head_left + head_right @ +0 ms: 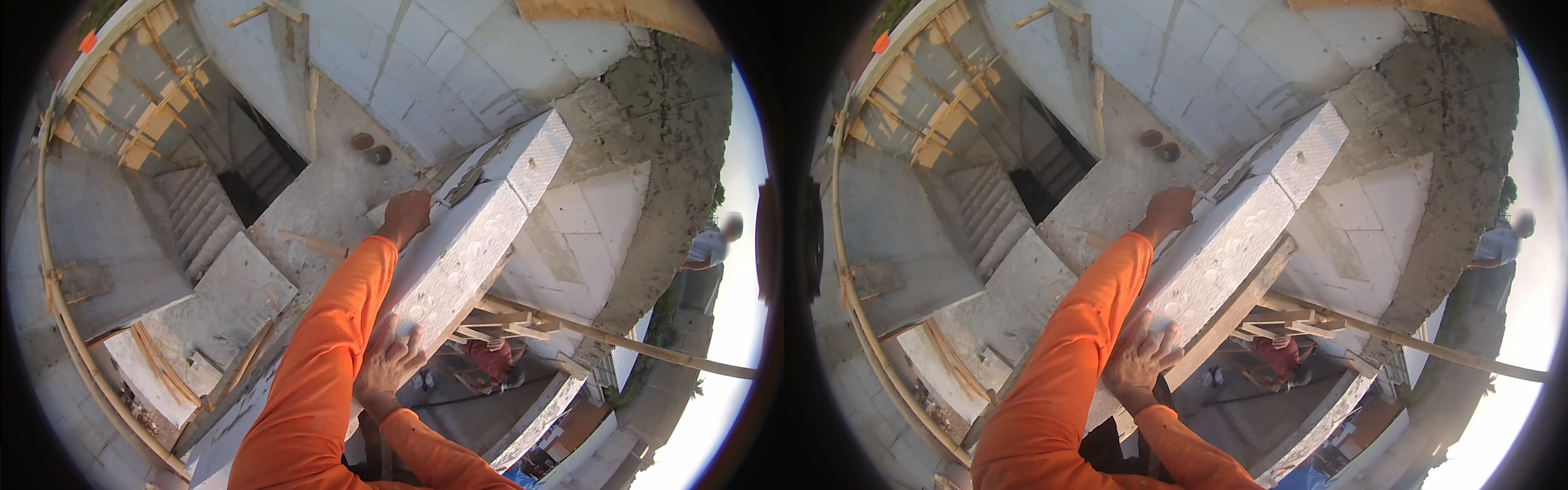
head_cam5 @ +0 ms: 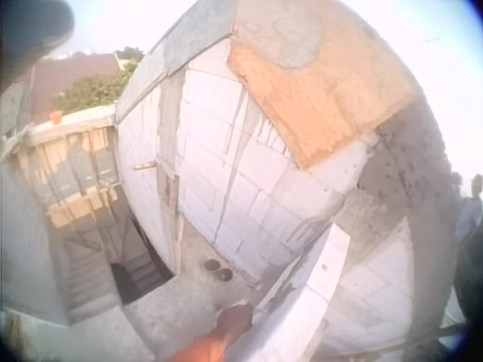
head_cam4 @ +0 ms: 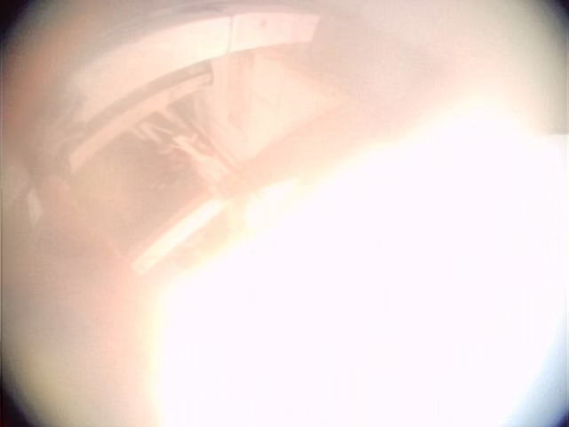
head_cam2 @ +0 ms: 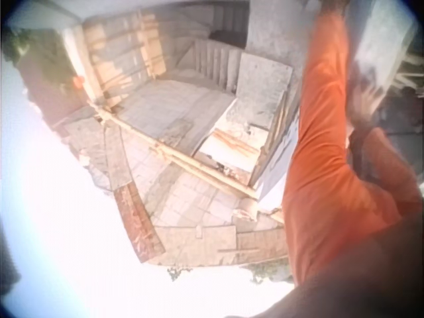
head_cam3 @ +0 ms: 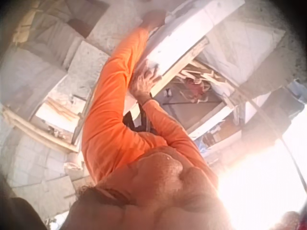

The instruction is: The person places a lightweight concrete block on a partially built wall, aligns it by tapping it with a hammer, and applies mortar to the joints with a trowel.

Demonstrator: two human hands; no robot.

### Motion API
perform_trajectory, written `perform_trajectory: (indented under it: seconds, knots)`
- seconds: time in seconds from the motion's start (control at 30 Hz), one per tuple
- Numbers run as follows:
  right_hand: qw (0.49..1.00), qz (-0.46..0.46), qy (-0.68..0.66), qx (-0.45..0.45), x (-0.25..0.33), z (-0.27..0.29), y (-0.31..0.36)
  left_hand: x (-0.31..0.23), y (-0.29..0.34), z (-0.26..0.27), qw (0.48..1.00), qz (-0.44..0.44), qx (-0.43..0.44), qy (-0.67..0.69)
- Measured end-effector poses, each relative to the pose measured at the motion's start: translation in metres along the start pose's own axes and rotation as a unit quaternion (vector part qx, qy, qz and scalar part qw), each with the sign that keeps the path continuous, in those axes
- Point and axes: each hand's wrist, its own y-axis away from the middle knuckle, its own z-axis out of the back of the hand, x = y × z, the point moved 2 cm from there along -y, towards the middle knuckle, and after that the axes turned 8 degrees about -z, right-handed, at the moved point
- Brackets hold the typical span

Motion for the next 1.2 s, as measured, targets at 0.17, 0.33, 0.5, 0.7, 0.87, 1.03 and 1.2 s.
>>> perform_trajectory:
  seconds: [0.17, 0.33, 0.5, 0.7, 0.87, 1.03, 1.2]
  knots:
    - [0.999, -0.036, 0.034, 0.016, 0.009, 0.003, -0.002, 0.024, 0.068, 0.036, 0.997, -0.071, 0.016, -0.040]
    - [0.999, -0.041, 0.031, 0.012, 0.009, 0.003, -0.002, 0.056, 0.064, 0.035, 0.999, 0.009, 0.016, -0.028]
    - [0.997, 0.010, 0.062, -0.043, 0.004, -0.002, 0.000, 0.037, -0.004, -0.004, 0.998, 0.046, 0.031, -0.022]
    - [0.998, 0.028, 0.014, -0.055, 0.005, 0.002, 0.001, -0.016, -0.001, 0.047, 0.998, -0.047, -0.043, -0.024]
    - [0.999, -0.030, 0.010, -0.001, 0.010, 0.006, -0.002, -0.037, 0.071, 0.069, 0.994, -0.082, -0.067, -0.007]
    - [0.998, -0.044, 0.016, 0.028, 0.011, 0.009, -0.001, -0.015, 0.068, 0.059, 0.996, -0.002, -0.083, 0.018]
    - [0.999, -0.032, 0.020, 0.035, 0.009, 0.010, -0.002, -0.026, 0.029, 0.029, 0.992, -0.059, -0.108, -0.018]
